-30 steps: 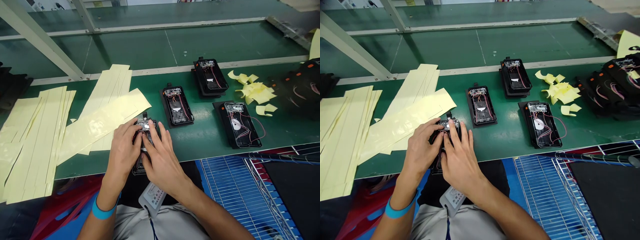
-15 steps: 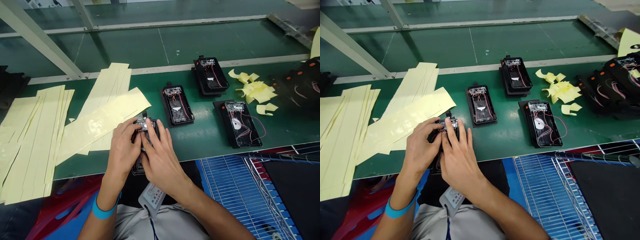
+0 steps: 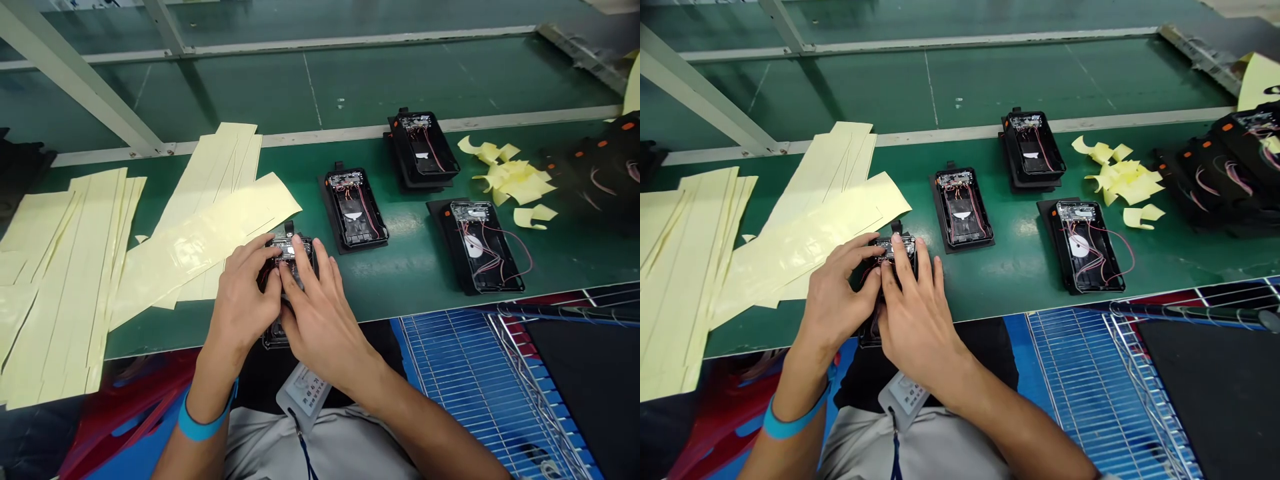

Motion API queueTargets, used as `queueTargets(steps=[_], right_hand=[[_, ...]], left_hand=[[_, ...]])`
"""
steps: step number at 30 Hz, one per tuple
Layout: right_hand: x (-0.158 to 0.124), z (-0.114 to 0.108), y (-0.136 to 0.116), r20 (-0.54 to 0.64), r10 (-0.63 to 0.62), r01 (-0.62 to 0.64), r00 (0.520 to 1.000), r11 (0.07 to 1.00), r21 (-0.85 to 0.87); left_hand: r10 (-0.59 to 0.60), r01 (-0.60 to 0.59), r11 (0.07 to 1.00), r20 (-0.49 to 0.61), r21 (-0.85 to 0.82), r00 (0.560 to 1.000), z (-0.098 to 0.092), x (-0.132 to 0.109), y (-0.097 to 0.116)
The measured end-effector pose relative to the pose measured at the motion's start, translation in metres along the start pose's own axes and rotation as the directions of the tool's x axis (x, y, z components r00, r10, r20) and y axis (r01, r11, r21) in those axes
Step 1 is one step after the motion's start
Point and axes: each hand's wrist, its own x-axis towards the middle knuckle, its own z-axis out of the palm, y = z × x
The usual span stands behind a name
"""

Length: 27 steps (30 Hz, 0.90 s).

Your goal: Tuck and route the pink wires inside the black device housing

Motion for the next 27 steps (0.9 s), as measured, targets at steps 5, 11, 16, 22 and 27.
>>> queueTargets(steps=[5, 11, 16, 22, 27], right_hand=[[0.003, -0.006, 0.003, 0.013, -0.027, 0.028, 1.000, 0.995, -0.095], [0.004, -0.011, 0.012, 0.037, -0.066, 0.070, 0.997, 0.991, -0.118], [0.001, -0.011, 0.015, 0.045, -0.077, 0.081, 0.996, 0.992, -0.097], [0.000, -0.011, 0.014, -0.003, -0.071, 0.071, 0.997, 0.995, -0.063], [-0.001, -0.012, 0.016, -0.028, -0.067, 0.067, 0.997, 0.997, -0.026]], left_hand=[[-0.005, 0.005, 1.000, -0.021, 0.027, 1.000, 0.002, 0.002, 0.000], [-0.011, 0.011, 1.000, -0.029, 0.014, 1.000, 0.000, -0.001, -0.001], [0.003, -0.003, 1.000, -0.037, 0.000, 0.999, 0.000, -0.001, -0.001], [0.025, -0.023, 0.999, -0.039, 0.044, 0.999, 0.000, -0.001, -0.001], [0.059, -0.058, 0.995, -0.008, 0.077, 0.998, -0.004, -0.003, -0.001]])
